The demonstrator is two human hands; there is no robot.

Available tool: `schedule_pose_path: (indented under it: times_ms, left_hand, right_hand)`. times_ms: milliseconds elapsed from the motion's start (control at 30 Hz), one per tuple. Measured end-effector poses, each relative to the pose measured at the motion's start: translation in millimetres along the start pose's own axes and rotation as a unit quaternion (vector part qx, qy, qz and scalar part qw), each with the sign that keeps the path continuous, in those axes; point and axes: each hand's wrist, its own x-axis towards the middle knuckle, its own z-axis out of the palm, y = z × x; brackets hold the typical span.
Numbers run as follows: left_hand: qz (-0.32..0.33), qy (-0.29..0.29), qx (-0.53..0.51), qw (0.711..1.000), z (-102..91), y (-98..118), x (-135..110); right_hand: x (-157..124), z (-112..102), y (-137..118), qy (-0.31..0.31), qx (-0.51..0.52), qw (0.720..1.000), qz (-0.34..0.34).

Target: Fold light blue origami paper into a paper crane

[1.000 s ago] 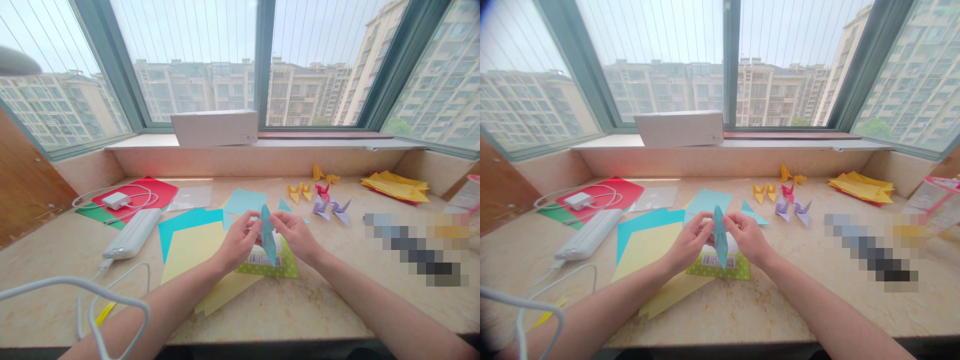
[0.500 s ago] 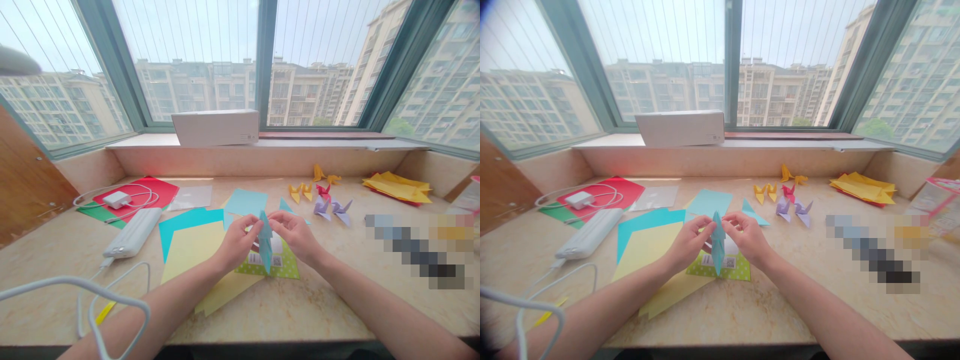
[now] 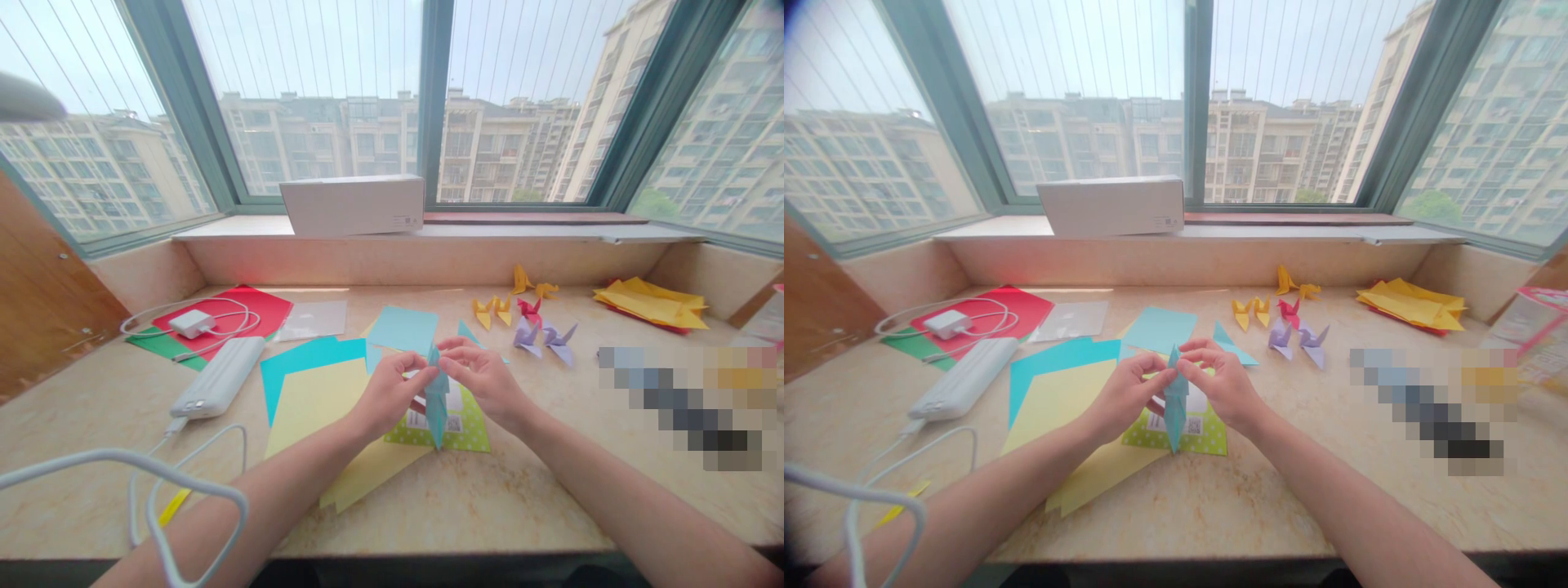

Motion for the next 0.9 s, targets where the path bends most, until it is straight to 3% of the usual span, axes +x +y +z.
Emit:
schedule_pose_path:
  times_ms: [400, 733, 900]
  left_hand:
    - [-0.012, -0.006, -0.002, 1.0, 0.1, 3.6, -1.1]
    - [-0.033, -0.022, -0.006, 0.999, -0.7, 2.5, -1.0]
    - [-0.032, -0.031, 0.009, 0.999, 0.0, 1.6, -1.0]
  right_hand:
    - [-2.3, -0.6, -6.0, 0.001, -0.034, 0.999, -0.014]
    - [2.4, -4.7, 0.6, -0.018, 0.041, 0.999, 0.015]
    - [2.0, -3.1, 2.4, 0.006, -0.017, 1.0, -0.009]
